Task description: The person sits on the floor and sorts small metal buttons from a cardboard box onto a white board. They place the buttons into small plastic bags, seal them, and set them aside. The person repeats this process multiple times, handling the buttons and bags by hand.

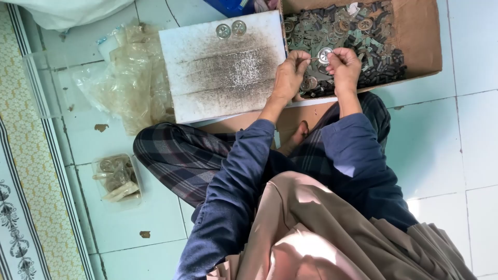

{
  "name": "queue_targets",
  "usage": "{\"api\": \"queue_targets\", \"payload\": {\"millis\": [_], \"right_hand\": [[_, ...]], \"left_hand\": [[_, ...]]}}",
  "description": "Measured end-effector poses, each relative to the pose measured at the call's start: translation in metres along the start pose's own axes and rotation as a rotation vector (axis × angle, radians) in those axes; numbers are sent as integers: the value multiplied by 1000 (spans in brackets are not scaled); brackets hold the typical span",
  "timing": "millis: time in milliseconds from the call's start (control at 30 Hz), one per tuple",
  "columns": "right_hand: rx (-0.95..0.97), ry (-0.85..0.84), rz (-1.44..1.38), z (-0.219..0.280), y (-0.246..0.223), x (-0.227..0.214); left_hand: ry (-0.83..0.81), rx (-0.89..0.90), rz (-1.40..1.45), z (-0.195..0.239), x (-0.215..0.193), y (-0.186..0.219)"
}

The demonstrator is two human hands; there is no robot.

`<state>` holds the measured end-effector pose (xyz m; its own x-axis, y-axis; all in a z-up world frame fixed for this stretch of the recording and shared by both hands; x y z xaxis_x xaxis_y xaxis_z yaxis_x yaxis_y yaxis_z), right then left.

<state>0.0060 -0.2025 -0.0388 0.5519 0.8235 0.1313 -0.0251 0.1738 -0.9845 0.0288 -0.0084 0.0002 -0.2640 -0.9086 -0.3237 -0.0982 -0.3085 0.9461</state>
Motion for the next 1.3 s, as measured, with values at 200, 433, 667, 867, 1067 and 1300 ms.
{"api": "queue_targets", "payload": {"millis": [200, 433, 667, 867, 1067, 1300], "right_hand": [[31, -97, -210, 17, -13, 33], [4, -309, -174, 51, -23, 160], [-12, -265, 68, 43, 32, 228], [13, -209, 325, 15, 55, 237], [7, -193, 513, 10, 61, 237], [-10, -210, 602, 36, 26, 236]], "left_hand": [[157, -113, 24, 2, -52, 5], [485, -162, -8, -9, -140, -80], [474, -328, -314, -10, -190, -96], [479, -398, -503, -17, -195, -88], [490, -436, -547, -14, -195, -76], [538, -417, -573, -10, -187, -78]]}}
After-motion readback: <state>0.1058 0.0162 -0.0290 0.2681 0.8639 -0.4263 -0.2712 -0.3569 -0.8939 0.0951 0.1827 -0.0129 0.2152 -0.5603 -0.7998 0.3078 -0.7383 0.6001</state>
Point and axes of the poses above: each hand's wrist, its own z-axis away from the middle knuckle, its own x-axis out of the palm, y = z × x, the point moved 3 cm from there along -z, towards the middle knuckle, and after that the axes turned 14 degrees about -z, right-handed, at the moved point
